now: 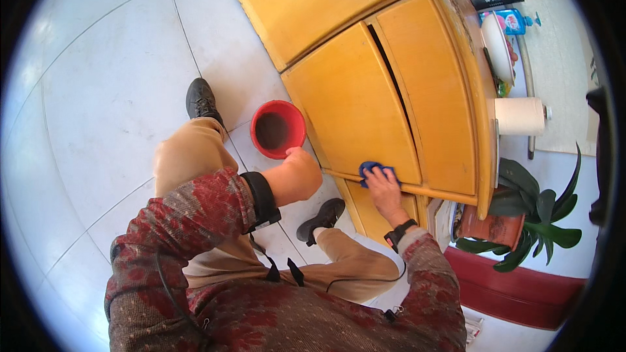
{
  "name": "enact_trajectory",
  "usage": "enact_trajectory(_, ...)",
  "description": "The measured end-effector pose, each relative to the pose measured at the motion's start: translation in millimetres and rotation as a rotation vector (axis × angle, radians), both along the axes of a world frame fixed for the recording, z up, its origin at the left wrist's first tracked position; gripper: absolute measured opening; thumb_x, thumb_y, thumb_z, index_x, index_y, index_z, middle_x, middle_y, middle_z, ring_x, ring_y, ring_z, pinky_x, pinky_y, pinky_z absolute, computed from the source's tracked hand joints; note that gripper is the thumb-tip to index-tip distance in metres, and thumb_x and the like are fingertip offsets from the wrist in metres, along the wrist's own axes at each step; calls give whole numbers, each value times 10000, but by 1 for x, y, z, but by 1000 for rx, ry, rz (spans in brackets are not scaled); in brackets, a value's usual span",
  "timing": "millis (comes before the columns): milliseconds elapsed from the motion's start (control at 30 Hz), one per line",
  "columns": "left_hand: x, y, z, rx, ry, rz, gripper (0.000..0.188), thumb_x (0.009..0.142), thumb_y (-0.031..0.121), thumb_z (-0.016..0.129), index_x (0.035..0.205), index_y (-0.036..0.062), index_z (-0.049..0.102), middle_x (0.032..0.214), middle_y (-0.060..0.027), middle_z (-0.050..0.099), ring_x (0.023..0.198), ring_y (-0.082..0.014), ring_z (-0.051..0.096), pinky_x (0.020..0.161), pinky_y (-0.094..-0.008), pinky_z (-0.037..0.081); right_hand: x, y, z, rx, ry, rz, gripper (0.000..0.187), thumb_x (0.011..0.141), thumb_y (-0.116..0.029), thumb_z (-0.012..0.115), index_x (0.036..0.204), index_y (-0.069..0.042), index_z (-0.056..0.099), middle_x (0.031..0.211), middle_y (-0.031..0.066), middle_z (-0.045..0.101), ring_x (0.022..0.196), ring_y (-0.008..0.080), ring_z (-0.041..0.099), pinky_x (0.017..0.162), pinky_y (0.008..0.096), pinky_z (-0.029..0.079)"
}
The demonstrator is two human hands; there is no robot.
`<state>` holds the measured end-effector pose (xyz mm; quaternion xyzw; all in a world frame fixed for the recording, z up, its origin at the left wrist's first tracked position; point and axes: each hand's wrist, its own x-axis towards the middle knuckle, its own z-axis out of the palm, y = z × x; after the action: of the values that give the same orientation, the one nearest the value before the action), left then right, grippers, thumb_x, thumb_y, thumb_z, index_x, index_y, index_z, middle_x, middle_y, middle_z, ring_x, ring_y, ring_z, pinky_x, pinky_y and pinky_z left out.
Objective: The person cleans a yellow wooden cabinet using a blue cloth and a red bucket of water. They wipe the top and front surfaces, dip the cloth into the bucket, and reposition items like a plant pot and paper towel to reach different areas.
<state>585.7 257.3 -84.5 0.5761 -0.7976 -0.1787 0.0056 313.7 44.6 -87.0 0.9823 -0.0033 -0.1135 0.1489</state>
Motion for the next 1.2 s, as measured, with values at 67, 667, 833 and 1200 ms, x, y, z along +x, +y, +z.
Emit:
enact_trajectory(67,-1,0,1,18,6,13,131,733,189,674,813,126,756,812,-36,722,738,-224,691,559,-368,418,38,-1,31,-51,-67,-45,240,855,-98,569,1032,4,694,1284,76,608,1215,246,519,1031,425,356)
enact_trajectory(667,18,9,10,124,83,67,222,794,240,646,948,117,748,948,-95,711,896,-284,675,762,-507,474,157,-2,-202,498,266,-1074,644,702,-584,719,889,33,722,946,311,667,968,421,668,820,469,523)
enact_trajectory(833,15,15,9,51,96,65,217,767,232,663,912,91,743,943,-104,710,889,-289,677,772,-502,482,124,45,-184,1621,-31,-1681,517,881,-510,645,938,-1,718,881,127,723,776,223,684,688,379,532)
enact_trajectory(1200,9,20,5,-10,94,94,287,774,243,649,959,38,729,975,-164,703,914,-319,671,811,-497,503,168,58,-236,1610,-255,-1506,351,871,-360,665,909,-13,706,824,53,689,686,154,651,649,307,520)
